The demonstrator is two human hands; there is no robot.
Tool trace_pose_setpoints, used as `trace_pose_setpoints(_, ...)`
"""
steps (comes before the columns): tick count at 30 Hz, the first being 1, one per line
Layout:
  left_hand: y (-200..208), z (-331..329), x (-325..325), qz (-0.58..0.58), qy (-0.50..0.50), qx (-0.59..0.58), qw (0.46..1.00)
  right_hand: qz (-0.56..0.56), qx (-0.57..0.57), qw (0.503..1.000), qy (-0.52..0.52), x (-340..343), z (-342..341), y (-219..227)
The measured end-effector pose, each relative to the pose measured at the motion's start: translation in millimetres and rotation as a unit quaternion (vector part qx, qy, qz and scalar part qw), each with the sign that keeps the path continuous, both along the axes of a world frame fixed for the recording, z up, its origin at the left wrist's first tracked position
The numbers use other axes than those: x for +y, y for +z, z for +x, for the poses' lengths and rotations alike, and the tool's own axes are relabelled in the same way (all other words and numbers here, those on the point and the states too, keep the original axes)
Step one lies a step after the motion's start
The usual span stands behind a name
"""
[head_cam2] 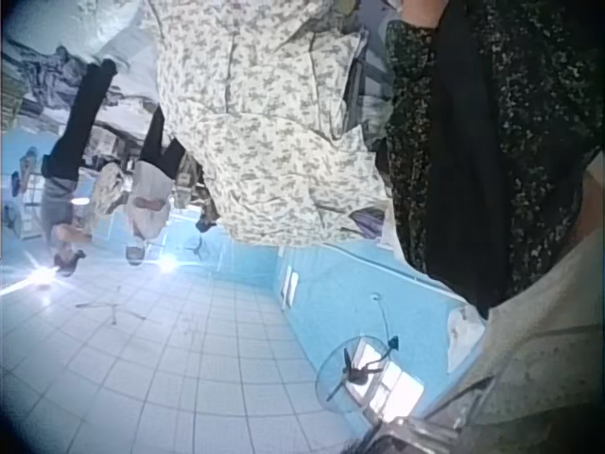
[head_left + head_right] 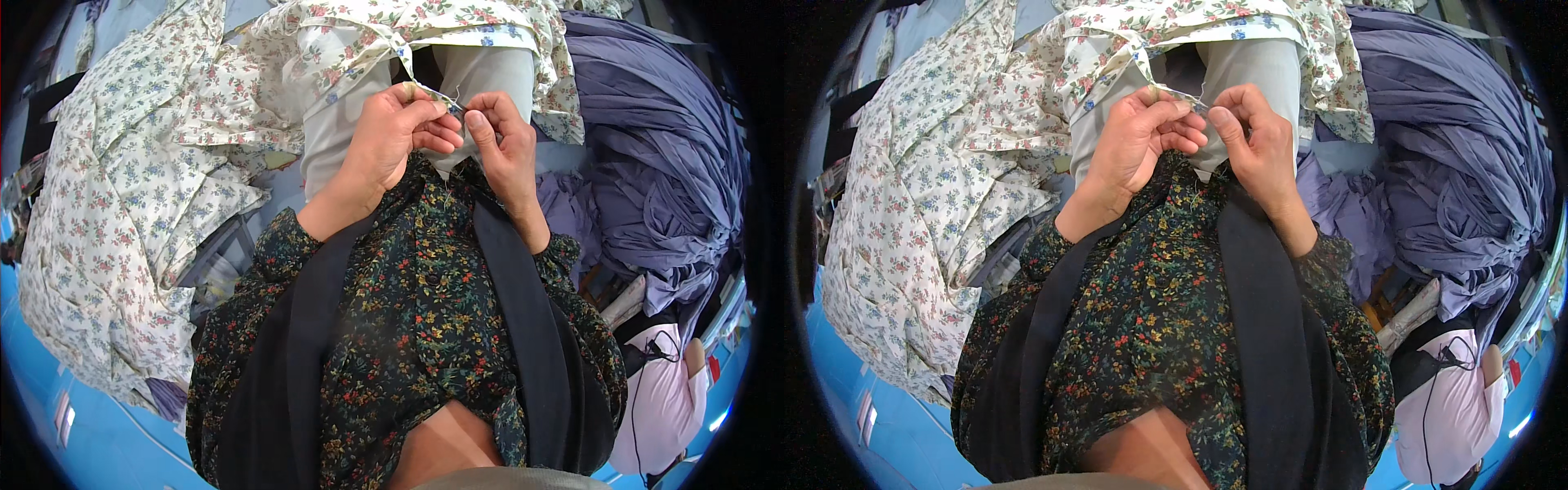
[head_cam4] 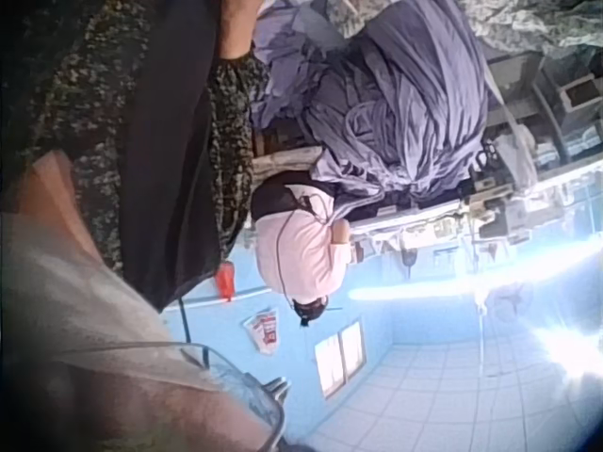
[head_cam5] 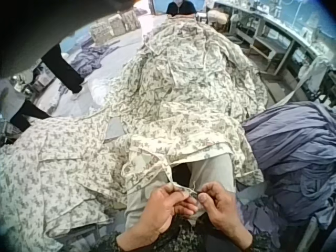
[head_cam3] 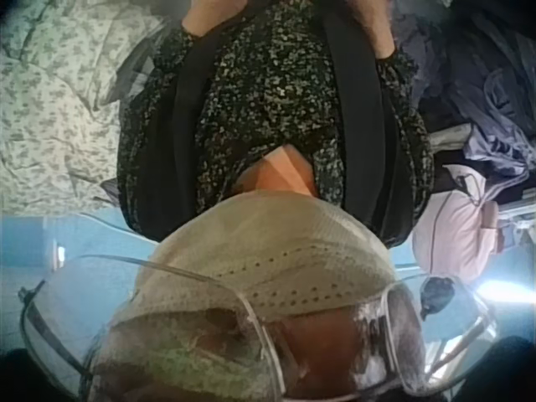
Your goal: Trimming threads and inspecting floral fabric pieces using hand snips.
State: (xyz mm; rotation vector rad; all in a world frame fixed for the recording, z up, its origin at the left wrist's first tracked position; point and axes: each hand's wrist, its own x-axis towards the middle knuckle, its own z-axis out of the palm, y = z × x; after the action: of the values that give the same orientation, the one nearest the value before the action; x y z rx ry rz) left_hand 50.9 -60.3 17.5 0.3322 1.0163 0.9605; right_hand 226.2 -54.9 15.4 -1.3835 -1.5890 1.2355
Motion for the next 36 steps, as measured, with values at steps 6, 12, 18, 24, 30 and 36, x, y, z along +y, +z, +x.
trace_pose_setpoints(6, 3, 2, 0, -0.001, -0.004, 0.001, 1.000, 0.035, -0.028, 0.999, -0.010, 1, 1, 1)
trace_pose_setpoints(12, 2, 3, 0, -0.003, -0.005, -0.005, 1.000, 0.050, -0.026, 0.998, -0.014, 1, 0, -3)
trace_pose_setpoints(18, 3, 3, -1, -0.004, -0.005, -0.009, 1.000, 0.036, -0.017, 0.999, -0.007, 1, 0, -2)
trace_pose_setpoints(24, 3, 2, -1, -0.008, -0.004, -0.036, 0.999, 0.074, -0.015, 0.997, -0.023, 0, -3, -7)
trace_pose_setpoints(30, 2, 0, -1, -0.013, -0.004, -0.055, 0.998, 0.101, -0.018, 0.994, -0.032, -2, -5, -9)
trace_pose_setpoints(36, 1, -1, -2, -0.017, -0.008, -0.060, 0.998, 0.022, 0.027, 0.999, -0.029, -3, 0, -10)
